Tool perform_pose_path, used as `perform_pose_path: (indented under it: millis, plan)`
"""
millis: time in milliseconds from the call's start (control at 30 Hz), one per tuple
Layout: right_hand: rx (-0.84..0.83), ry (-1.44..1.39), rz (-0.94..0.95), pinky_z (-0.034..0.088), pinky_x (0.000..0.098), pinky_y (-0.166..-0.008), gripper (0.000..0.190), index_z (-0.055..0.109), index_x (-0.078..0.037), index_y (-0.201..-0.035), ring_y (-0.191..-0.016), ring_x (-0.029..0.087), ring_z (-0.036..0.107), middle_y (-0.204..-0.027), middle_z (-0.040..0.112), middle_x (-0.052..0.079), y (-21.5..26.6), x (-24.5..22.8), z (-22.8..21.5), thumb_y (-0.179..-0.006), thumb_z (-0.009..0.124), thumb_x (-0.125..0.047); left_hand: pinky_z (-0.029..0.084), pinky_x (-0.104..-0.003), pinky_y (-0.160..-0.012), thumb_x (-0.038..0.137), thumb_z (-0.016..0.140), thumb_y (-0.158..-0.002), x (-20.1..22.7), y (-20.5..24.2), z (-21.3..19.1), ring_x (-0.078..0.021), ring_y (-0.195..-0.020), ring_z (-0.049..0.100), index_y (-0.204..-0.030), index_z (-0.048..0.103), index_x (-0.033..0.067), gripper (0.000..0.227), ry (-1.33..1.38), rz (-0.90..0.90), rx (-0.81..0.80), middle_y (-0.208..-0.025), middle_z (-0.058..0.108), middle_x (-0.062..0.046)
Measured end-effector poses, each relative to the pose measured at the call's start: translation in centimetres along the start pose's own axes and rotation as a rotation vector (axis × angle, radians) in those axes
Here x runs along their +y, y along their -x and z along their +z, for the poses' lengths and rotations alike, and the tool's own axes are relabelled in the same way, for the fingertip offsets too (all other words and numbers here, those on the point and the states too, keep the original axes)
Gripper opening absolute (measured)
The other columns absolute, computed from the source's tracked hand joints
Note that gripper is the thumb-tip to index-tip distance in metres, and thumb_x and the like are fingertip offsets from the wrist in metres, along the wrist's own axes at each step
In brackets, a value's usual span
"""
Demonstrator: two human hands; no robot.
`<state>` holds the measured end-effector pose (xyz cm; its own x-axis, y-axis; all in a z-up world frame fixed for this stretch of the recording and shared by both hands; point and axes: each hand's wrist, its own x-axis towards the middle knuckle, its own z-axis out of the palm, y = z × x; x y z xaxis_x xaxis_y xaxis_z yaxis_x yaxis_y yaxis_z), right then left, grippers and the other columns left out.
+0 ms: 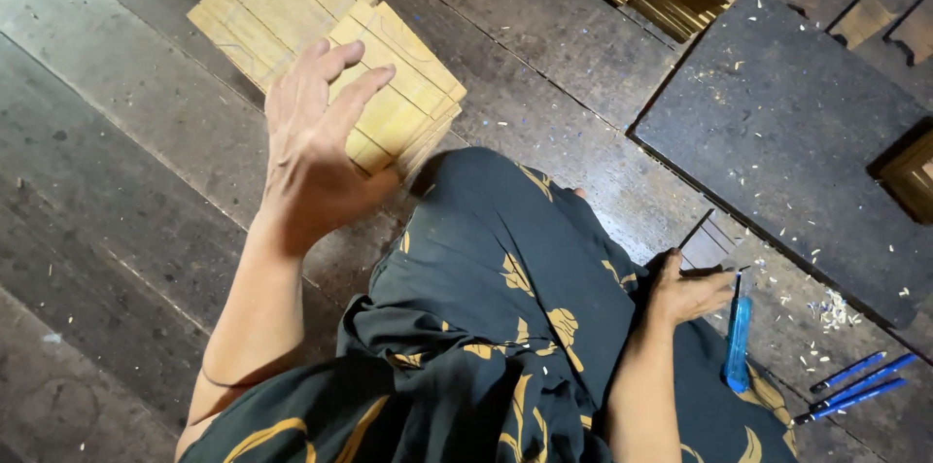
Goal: Marking and scoring small wooden slats using a pencil and utility knife with a template guide.
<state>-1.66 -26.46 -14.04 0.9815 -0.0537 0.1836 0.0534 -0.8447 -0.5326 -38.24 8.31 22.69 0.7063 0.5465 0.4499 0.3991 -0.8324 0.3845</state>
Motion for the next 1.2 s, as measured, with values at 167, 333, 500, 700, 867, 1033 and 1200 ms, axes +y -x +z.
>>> perform_pose_path:
  millis: [167,333,500,700,867,1033,1200]
  plan:
    - [-0.04,-0.006,0.092,0.024,0.0569,-0.116,0.09,0.031,-0.002,-0.156,-0.139,0.051,0.03,-0.146,0.037,0.031,0.0,-0.7,-0.3,-0.091,0.085,-0.031,0.024,-0.076,-0.112,0.016,0.079,-0.068,0.6,-0.5,0.2,-0.0517,-0.147,0.031,-0.144,0.055,0.0075,0.08,-0.071,-0.021,-0.044,-0.151,0.044,-0.026]
    - [-0.091,-0.009,0.182,0.019,0.0562,-0.122,0.09,0.028,-0.008,-0.16,-0.149,0.051,0.019,-0.16,0.024,0.033,0.1,-0.3,-0.2,-0.094,0.086,-0.031,0.02,-0.084,-0.111,0.062,0.085,-0.086,1.4,-2.4,2.6,-0.0541,-0.145,0.032,-0.149,0.054,0.0034,0.092,-0.208,0.042,0.023,-0.152,0.045,-0.03]
    - [-0.029,-0.032,0.025,0.025,0.0606,-0.114,0.088,0.032,-0.002,-0.156,-0.138,0.055,0.029,-0.145,0.036,0.035,0.3,-0.3,-0.4,-0.093,0.085,-0.033,0.03,-0.081,-0.09,0.05,0.079,-0.083,0.0,-3.7,3.7,-0.048,-0.143,0.03,-0.137,0.068,0.0189,0.063,-0.275,0.074,-0.077,-0.151,0.046,-0.015]
    - [-0.08,-0.055,0.127,0.016,0.0557,-0.122,0.092,0.027,-0.008,-0.162,-0.149,0.052,0.017,-0.161,0.021,0.035,0.4,-0.2,-0.1,-0.094,0.083,-0.036,0.02,-0.065,-0.105,0.04,0.08,-0.081,-0.1,-4.5,3.6,-0.0387,-0.144,0.033,-0.118,0.079,0.02,0.042,-0.15,0.044,-0.082,-0.15,0.051,-0.01]
    - [0.03,-0.002,0.016,0.026,0.0568,-0.116,0.096,0.036,-0.002,-0.156,-0.137,0.058,0.033,-0.146,0.037,0.042,0.4,0.9,0.6,-0.084,0.081,-0.048,0.025,-0.061,-0.101,0.052,0.077,-0.085,-2.0,-4.7,5.2,-0.0357,-0.144,0.041,-0.113,0.078,0.0297,0.035,-0.268,0.11,-0.052,-0.15,0.058,-0.004]
    - [0.074,0.007,-0.03,0.029,0.0586,-0.112,0.097,0.04,-0.001,-0.154,-0.129,0.059,0.039,-0.137,0.045,0.043,0.6,0.8,0.8,-0.081,0.078,-0.051,0.029,-0.053,-0.099,0.062,0.076,-0.089,-3.3,-4.6,5.6,-0.0324,-0.141,0.05,-0.111,0.079,0.0343,0.036,-0.381,0.192,0.017,-0.142,0.067,0.004]
    - [-0.028,-0.022,0.046,0.026,0.0574,-0.117,0.096,0.034,-0.006,-0.159,-0.143,0.057,0.029,-0.152,0.033,0.042,1.2,0.6,0.6,-0.085,0.074,-0.054,0.034,-0.055,-0.106,0.056,0.077,-0.098,-1.4,-4.4,4.4,-0.0343,-0.146,0.057,-0.114,0.08,0.0267,0.033,-0.448,0.124,-0.049,-0.139,0.075,0.001]
